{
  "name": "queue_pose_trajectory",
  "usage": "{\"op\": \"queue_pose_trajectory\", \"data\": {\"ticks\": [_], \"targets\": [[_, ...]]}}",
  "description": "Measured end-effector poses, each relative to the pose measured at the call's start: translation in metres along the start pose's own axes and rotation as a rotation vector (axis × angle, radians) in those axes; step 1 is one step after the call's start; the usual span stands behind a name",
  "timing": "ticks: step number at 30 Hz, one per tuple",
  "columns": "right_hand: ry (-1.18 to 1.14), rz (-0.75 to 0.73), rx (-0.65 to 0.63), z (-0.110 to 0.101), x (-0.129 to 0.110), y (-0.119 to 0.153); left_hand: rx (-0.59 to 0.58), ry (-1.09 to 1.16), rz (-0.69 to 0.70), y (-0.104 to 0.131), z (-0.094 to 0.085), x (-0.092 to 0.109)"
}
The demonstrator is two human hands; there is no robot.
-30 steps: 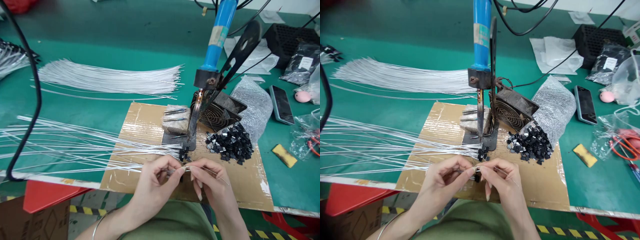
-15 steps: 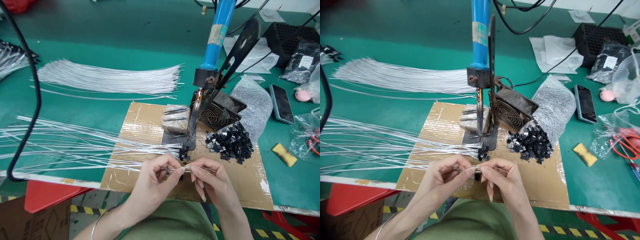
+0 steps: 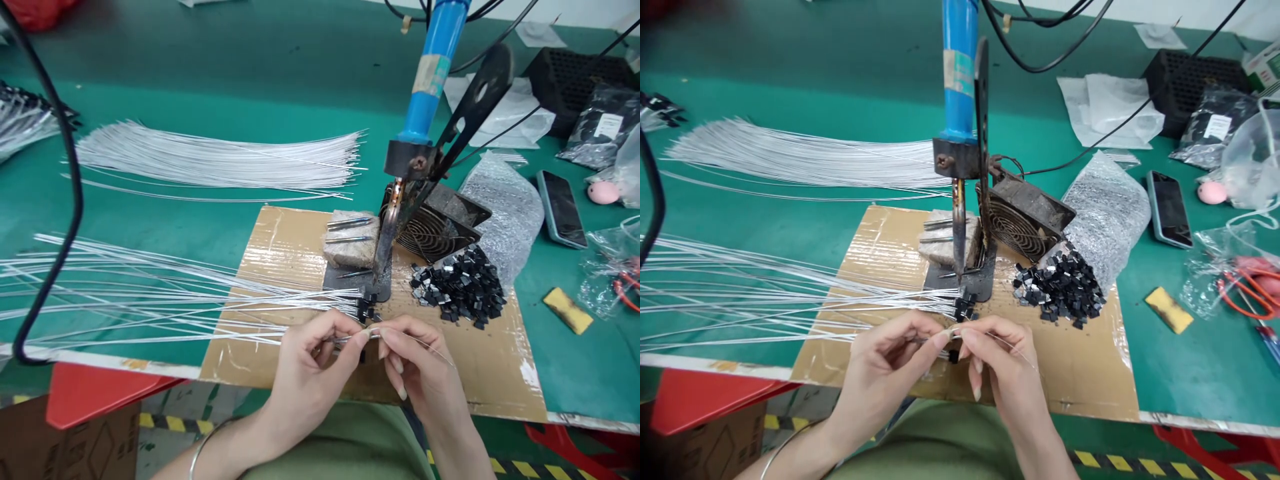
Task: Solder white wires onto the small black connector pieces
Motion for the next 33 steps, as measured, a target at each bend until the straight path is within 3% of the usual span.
{"op": "queue_pose_trajectory", "data": {"ticks": [8,13,22,33], "targets": [[0.042,-0.062,0.03,-0.0028,-0.0033,0.0033,0.005,0.008,-0.086,-0.001,0.003,-0.0018],[0.106,-0.098,0.026,-0.0053,-0.0046,0.0067,0.022,0.097,-0.062,-0.003,0.0038,-0.0014],[0.122,-0.028,0.051,-0.0063,-0.0045,0.0071,0.007,0.104,-0.033,-0.0002,0.0042,-0.002],[0.163,0.014,-0.054,-0.002,-0.0096,0.0002,-0.017,0.068,-0.001,-0.0015,0.0015,0.0009]]}}
Point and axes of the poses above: each hand's wrist, its own y-axis away from the middle knuckle, its own z-axis out of the palm, x = y × z, the point moved 10 cm from there along -y, towards the middle knuckle, and after that the axes turned 8 degrees about z, right-handed, at the moved point
